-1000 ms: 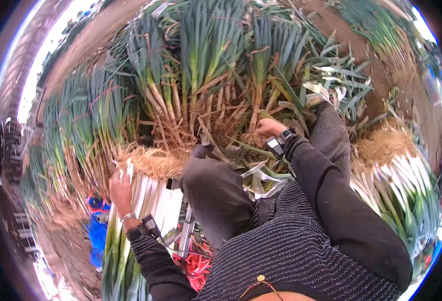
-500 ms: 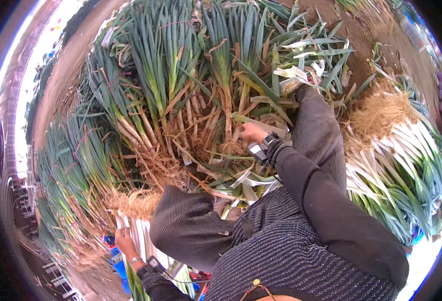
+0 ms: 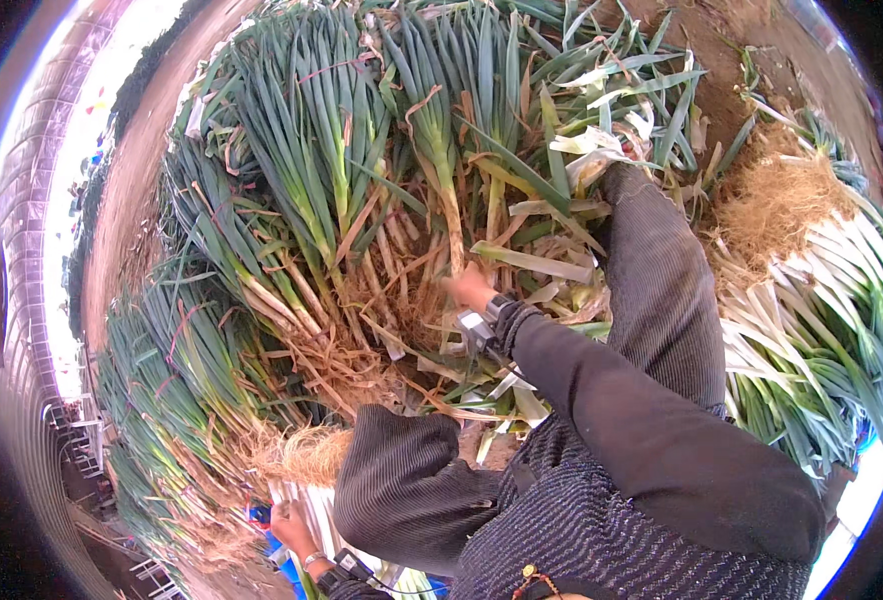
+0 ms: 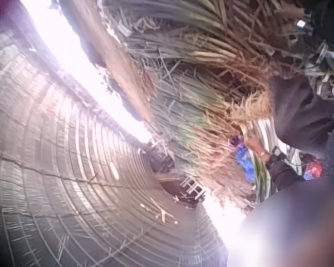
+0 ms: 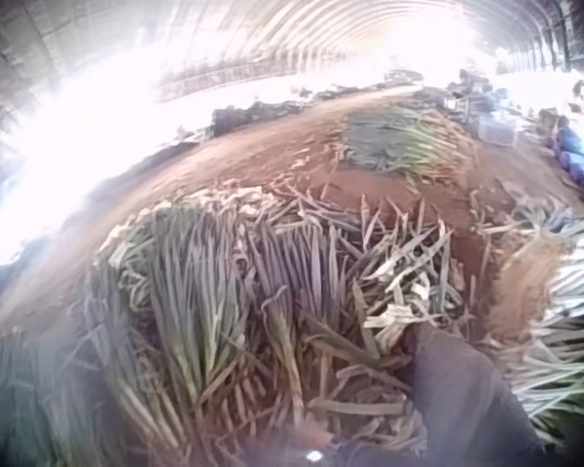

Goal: Preparing scallions for bundling by peeling back outer layers and cleaning the stalks.

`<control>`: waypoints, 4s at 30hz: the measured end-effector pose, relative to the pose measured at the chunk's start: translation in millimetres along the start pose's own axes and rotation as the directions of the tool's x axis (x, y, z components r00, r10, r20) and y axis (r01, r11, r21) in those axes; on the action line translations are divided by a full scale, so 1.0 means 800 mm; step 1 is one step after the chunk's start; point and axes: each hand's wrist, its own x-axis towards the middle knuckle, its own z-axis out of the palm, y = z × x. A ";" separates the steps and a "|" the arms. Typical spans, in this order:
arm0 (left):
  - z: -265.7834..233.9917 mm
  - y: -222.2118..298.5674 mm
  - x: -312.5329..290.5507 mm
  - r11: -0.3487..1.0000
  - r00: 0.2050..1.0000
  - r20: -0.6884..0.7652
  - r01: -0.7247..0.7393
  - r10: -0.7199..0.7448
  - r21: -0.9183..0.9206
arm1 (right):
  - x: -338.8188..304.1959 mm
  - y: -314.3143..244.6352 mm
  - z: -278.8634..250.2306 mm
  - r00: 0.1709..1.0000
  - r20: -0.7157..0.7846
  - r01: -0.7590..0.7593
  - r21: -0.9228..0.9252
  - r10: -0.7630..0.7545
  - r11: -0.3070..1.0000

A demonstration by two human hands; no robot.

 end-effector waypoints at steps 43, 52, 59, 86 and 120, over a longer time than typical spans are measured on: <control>0.012 0.480 0.048 -0.553 0.871 0.239 0.463 0.430 -0.692 | -0.314 -0.188 0.005 0.562 0.404 0.512 0.516 -0.722 0.687; 0.000 0.487 0.042 -0.519 0.921 0.246 0.376 0.303 -0.767 | -0.308 -0.179 -0.002 0.490 0.416 0.694 0.345 -0.766 0.632; -0.020 0.467 0.065 -0.424 0.944 0.151 0.271 0.294 -0.864 | -0.330 -0.168 -0.034 0.275 0.545 0.873 0.204 -0.792 0.443; -0.041 0.431 0.087 -0.517 0.976 -0.009 0.109 0.220 -0.849 | -0.243 -0.168 -0.076 0.475 0.625 0.873 -0.247 -0.620 0.421; 0.016 0.506 0.033 -0.317 0.805 0.329 0.519 0.493 -0.794 | -0.272 -0.214 -0.027 0.563 0.493 0.418 0.523 -0.663 0.743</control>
